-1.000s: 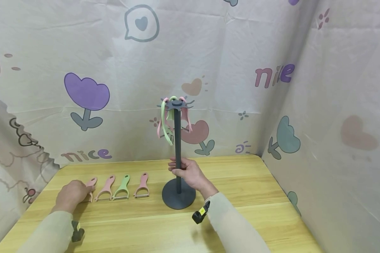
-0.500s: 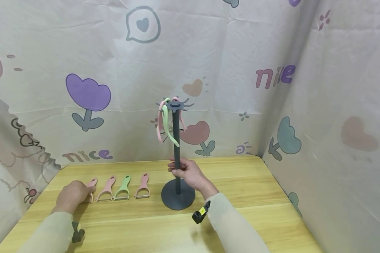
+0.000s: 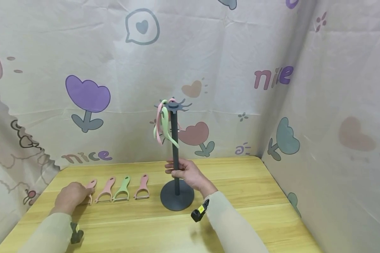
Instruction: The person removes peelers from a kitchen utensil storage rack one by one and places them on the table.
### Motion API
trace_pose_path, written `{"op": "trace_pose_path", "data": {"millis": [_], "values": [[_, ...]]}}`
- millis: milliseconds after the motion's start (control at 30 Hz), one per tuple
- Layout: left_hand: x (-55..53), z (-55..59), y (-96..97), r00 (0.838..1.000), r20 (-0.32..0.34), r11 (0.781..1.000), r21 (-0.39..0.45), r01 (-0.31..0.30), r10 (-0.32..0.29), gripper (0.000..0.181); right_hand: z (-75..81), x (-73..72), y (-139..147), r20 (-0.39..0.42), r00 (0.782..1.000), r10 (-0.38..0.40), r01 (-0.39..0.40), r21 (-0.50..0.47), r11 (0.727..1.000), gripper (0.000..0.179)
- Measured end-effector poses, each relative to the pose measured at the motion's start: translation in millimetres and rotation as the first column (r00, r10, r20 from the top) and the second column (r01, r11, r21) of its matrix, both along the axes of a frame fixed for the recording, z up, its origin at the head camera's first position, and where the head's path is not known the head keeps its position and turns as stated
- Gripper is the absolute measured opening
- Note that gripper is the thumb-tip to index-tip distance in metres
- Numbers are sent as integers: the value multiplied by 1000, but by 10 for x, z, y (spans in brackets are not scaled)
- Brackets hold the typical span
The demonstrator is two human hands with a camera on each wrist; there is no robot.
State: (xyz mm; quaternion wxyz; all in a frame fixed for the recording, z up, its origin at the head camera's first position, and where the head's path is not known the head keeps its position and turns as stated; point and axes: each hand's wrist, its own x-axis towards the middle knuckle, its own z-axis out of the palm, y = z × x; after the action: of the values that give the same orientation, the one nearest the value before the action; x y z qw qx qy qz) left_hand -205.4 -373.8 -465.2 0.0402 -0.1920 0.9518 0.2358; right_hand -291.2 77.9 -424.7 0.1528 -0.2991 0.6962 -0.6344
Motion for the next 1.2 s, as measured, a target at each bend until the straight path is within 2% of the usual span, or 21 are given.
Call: {"op": "trace_pose_path", "data": {"millis": [667,800,1067,1200], "values": [[47,24,-30,1000,-20,1000,-19,23,-23,46,-14,14,-11,15,1000,-11,11,-5,1000,46],[57,75,-26,999,-36,1000,-18,18,-19,48,-32,6,-8,19,1000,-9,9,-3,1000,45],[43,216,55,993,-118,1000,-22,-9,6,59,-45,-5,-1,8,1000,-14,14,-10,1000,46],[36,311,160,988,-154,999,-31,-11,6,54,-42,-4,4,7,1000,-10,10,-14,1000,45]]}}
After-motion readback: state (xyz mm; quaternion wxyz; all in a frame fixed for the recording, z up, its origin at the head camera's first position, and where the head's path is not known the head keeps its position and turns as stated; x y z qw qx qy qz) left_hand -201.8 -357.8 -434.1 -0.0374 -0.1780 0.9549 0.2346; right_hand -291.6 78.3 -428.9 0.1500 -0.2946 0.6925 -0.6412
